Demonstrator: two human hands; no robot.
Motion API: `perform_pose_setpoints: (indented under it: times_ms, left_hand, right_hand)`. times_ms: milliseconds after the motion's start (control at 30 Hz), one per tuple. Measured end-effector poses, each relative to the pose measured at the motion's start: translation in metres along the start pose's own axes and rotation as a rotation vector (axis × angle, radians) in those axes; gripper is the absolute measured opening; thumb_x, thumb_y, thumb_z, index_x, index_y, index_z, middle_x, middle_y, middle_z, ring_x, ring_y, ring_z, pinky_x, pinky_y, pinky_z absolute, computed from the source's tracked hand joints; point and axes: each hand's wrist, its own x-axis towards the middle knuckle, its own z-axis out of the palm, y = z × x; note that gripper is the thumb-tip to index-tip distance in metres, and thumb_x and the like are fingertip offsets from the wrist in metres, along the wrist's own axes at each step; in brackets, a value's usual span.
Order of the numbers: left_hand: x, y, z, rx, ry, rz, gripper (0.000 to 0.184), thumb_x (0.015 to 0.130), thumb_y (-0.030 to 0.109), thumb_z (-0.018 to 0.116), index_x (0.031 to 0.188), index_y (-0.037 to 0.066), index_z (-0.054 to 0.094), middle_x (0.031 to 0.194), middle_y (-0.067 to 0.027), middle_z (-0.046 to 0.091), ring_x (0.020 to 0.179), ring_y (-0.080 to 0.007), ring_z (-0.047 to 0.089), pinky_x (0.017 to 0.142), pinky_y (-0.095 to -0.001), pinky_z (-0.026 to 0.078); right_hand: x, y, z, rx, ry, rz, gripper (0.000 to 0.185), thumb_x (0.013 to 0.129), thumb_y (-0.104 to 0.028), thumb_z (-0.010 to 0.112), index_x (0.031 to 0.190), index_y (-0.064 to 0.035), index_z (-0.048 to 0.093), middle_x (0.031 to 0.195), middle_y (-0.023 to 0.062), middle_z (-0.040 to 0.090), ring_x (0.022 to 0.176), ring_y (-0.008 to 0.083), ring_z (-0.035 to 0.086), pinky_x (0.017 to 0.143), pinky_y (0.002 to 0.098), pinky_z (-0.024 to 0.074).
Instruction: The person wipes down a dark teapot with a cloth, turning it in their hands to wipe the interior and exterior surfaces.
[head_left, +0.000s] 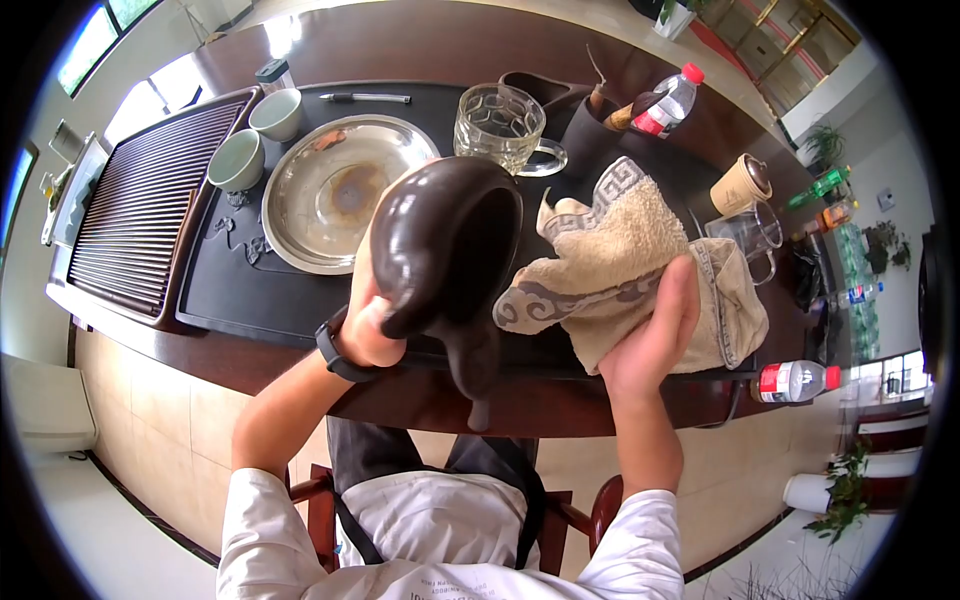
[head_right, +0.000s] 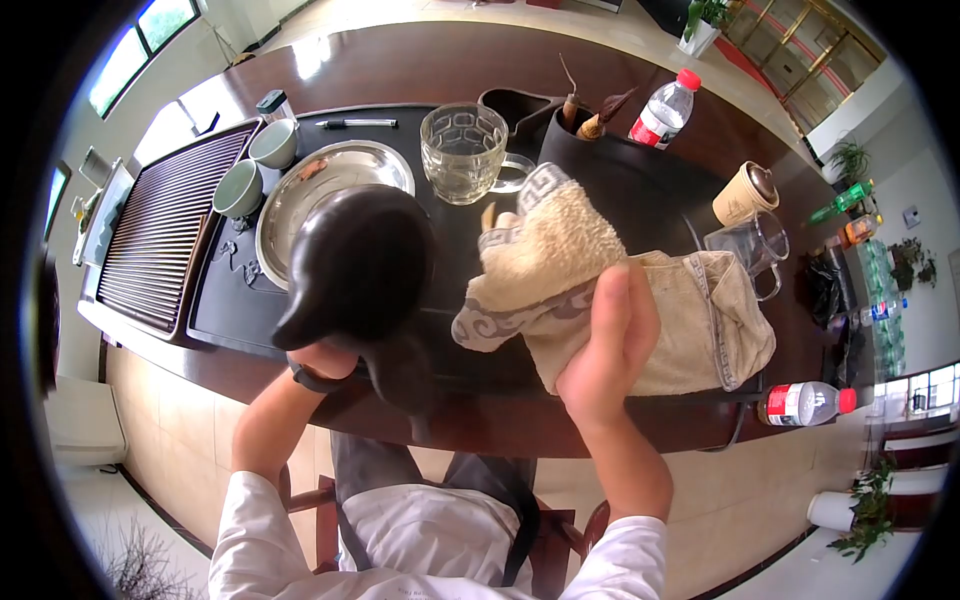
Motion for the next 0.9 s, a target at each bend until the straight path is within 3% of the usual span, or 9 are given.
perform_pose_setpoints:
  times_ms: [67, 233, 367, 467, 600, 700, 767, 800, 900]
  left_hand:
    - [-0.004, 0.006, 0.004, -0.058, 0.092, -0.079, 0.105, 0.066, 0.055, 0.072, 0.142, 0.0, 0.024, 0.138, -0.0179, 0.039, 0.126, -0.0273, 0.044, 0.108, -0.0402, 0.032]
    - [0.006, 0.009, -0.002, 0.052, -0.16, 0.016, 0.069, 0.087, 0.02, 0.065, 0.142, 0.003, 0.028, 0.143, -0.0122, 0.037, 0.128, -0.0217, 0.042, 0.108, -0.0377, 0.033]
    - [-0.003, -0.015, -0.025, -0.104, -0.155, 0.116, 0.04, 0.095, 0.024, 0.05, 0.124, -0.003, 0.05, 0.125, -0.019, 0.052, 0.108, -0.0229, 0.054, 0.091, -0.0357, 0.047]
    - [-0.005, -0.015, -0.016, -0.426, -0.033, 0.034, 0.041, 0.097, 0.028, 0.043, 0.12, -0.005, 0.051, 0.113, -0.02, 0.058, 0.097, -0.0247, 0.06, 0.083, -0.0369, 0.052]
    - [0.005, -0.012, -0.02, -0.53, 0.171, -0.12, 0.046, 0.094, 0.046, 0.044, 0.113, 0.005, 0.053, 0.103, -0.0125, 0.063, 0.092, -0.0229, 0.062, 0.086, -0.0354, 0.051]
    - [0.012, 0.004, -0.002, -0.056, 0.297, -0.126, 0.043, 0.095, 0.045, 0.043, 0.11, 0.006, 0.054, 0.1, -0.0127, 0.063, 0.09, -0.023, 0.063, 0.083, -0.0363, 0.052]
    - [0.019, 0.008, 0.001, -0.622, 0.357, -0.497, 0.051, 0.095, 0.051, 0.038, 0.113, 0.005, 0.054, 0.1, -0.0148, 0.063, 0.086, -0.0254, 0.064, 0.076, -0.0399, 0.054]
    - [0.021, 0.012, 0.001, -0.622, 0.358, -0.497, 0.051, 0.095, 0.051, 0.038, 0.113, 0.005, 0.054, 0.1, -0.0148, 0.063, 0.086, -0.0254, 0.064, 0.076, -0.0399, 0.054]
    - [0.025, 0.016, 0.0, -0.741, -0.232, -0.464, 0.063, 0.093, 0.058, 0.031, 0.118, 0.004, 0.052, 0.103, -0.0175, 0.062, 0.08, -0.0298, 0.066, 0.068, -0.0439, 0.055]
  right_hand:
    - [0.003, 0.001, 0.001, 0.039, 0.029, 0.049, 0.03, 0.099, -0.027, 0.044, 0.096, -0.0008, 0.057, 0.086, -0.0011, 0.054, 0.08, 0.0054, 0.043, 0.075, 0.022, 0.0349]
    - [0.001, -0.001, 0.002, 0.032, 0.006, 0.085, 0.03, 0.099, -0.028, 0.044, 0.098, -0.0007, 0.058, 0.087, -0.0019, 0.053, 0.081, 0.0054, 0.042, 0.076, 0.0223, 0.0343]
    - [0.001, 0.0, 0.005, 0.025, -0.023, 0.064, 0.03, 0.098, -0.027, 0.044, 0.098, -0.0005, 0.058, 0.085, -0.0027, 0.052, 0.08, 0.0052, 0.041, 0.074, 0.0217, 0.0336]
    - [0.001, 0.003, 0.002, 0.008, -0.034, 0.046, 0.03, 0.098, -0.026, 0.044, 0.097, -0.0005, 0.058, 0.082, -0.0035, 0.05, 0.076, 0.005, 0.039, 0.071, 0.0216, 0.0319]
    - [0.0, 0.011, -0.007, -0.05, -0.087, 0.035, 0.034, 0.099, -0.03, 0.04, 0.112, -0.0017, 0.054, 0.107, 0.0066, 0.058, 0.098, 0.0133, 0.054, 0.086, 0.029, 0.0422]
    - [0.0, 0.011, -0.007, -0.06, -0.096, 0.02, 0.033, 0.1, -0.029, 0.04, 0.112, -0.0017, 0.054, 0.106, 0.0064, 0.058, 0.097, 0.0134, 0.054, 0.086, 0.0292, 0.0423]
    - [0.0, 0.011, -0.008, -0.059, -0.096, 0.015, 0.033, 0.1, -0.029, 0.039, 0.111, -0.0018, 0.054, 0.106, 0.0063, 0.058, 0.097, 0.0134, 0.054, 0.086, 0.0294, 0.0423]
    - [0.0, 0.012, -0.01, -0.058, -0.111, 0.007, 0.032, 0.1, -0.029, 0.04, 0.112, -0.0019, 0.053, 0.107, 0.0064, 0.057, 0.097, 0.0133, 0.054, 0.086, 0.0294, 0.0422]
    - [-0.001, 0.011, -0.008, -0.05, -0.109, -0.004, 0.031, 0.099, -0.027, 0.04, 0.115, -0.002, 0.051, 0.109, 0.0071, 0.056, 0.099, 0.0135, 0.053, 0.087, 0.0292, 0.0416]
